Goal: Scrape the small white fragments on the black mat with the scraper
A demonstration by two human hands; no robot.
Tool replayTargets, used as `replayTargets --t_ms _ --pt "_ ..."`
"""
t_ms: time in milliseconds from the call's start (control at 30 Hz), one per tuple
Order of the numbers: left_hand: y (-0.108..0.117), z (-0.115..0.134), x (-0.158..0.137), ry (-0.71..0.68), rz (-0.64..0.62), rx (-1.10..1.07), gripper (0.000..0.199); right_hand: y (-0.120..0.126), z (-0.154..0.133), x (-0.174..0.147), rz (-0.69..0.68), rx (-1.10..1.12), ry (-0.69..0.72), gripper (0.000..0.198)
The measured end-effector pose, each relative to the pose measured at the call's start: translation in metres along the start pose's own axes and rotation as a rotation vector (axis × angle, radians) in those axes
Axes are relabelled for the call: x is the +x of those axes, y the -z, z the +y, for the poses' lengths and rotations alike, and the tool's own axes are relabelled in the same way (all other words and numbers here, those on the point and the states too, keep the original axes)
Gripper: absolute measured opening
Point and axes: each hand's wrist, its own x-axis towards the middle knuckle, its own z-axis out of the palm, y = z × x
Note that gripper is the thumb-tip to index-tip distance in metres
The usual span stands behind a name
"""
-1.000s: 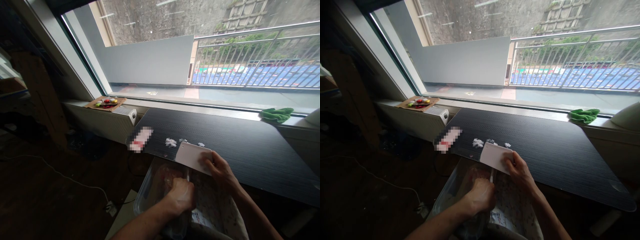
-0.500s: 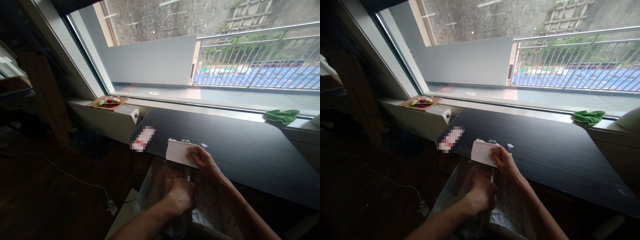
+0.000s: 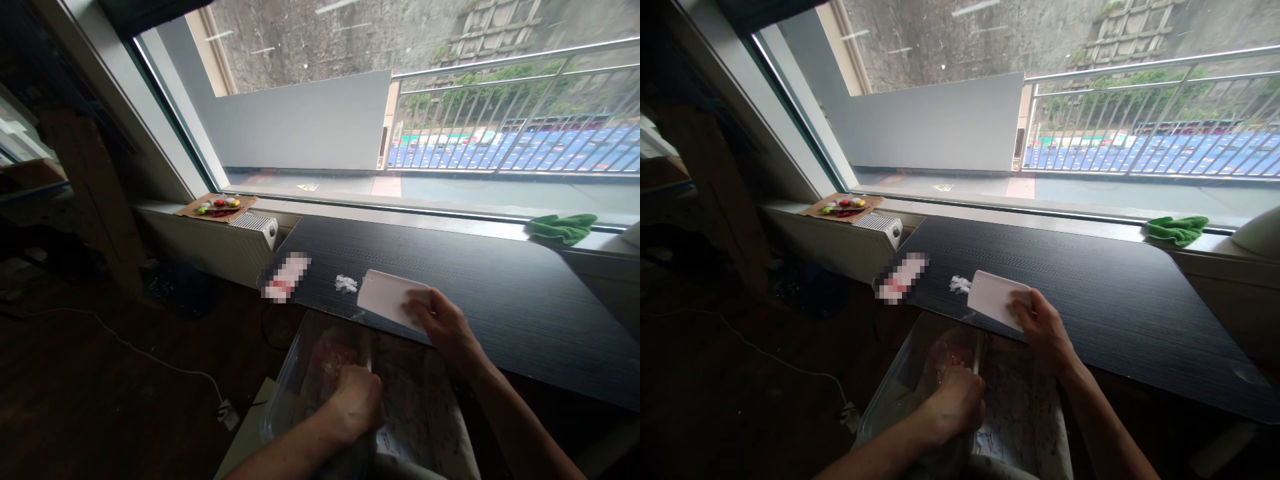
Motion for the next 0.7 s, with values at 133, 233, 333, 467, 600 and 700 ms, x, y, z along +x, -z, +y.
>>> replayTargets --t_ms 133,233,333,467,600,700 --pt "-0.004 -0.009 -0.005 0.067 0.020 0.003 0.033 0.036 0.013 -0.001 0.199 -0.090 0.016 0.026" --pt "0.004 -0.014 -0.004 0.096 0.002 0.020 0.034 0.057 0.024 -0.005 0.300 -0.163 0.039 0.026" --pt "0.015 -0.014 -0.001 0.105 -0.049 0.054 0.033 0.070 0.031 -0.011 0.328 -0.231 0.033 0.029" --pt "0.023 -0.012 0.001 0.102 -0.067 0.071 0.033 0.077 0.033 -0.022 0.308 -0.292 0.010 0.034" --pt "0.020 -0.011 0.000 0.111 -0.063 0.071 0.032 0.079 0.028 -0.030 0.331 -0.264 -0.027 0.034" --pt "0.016 -0.014 -0.001 0.117 -0.052 0.063 0.033 0.082 0.022 -0.030 0.372 -0.259 -0.013 0.030"
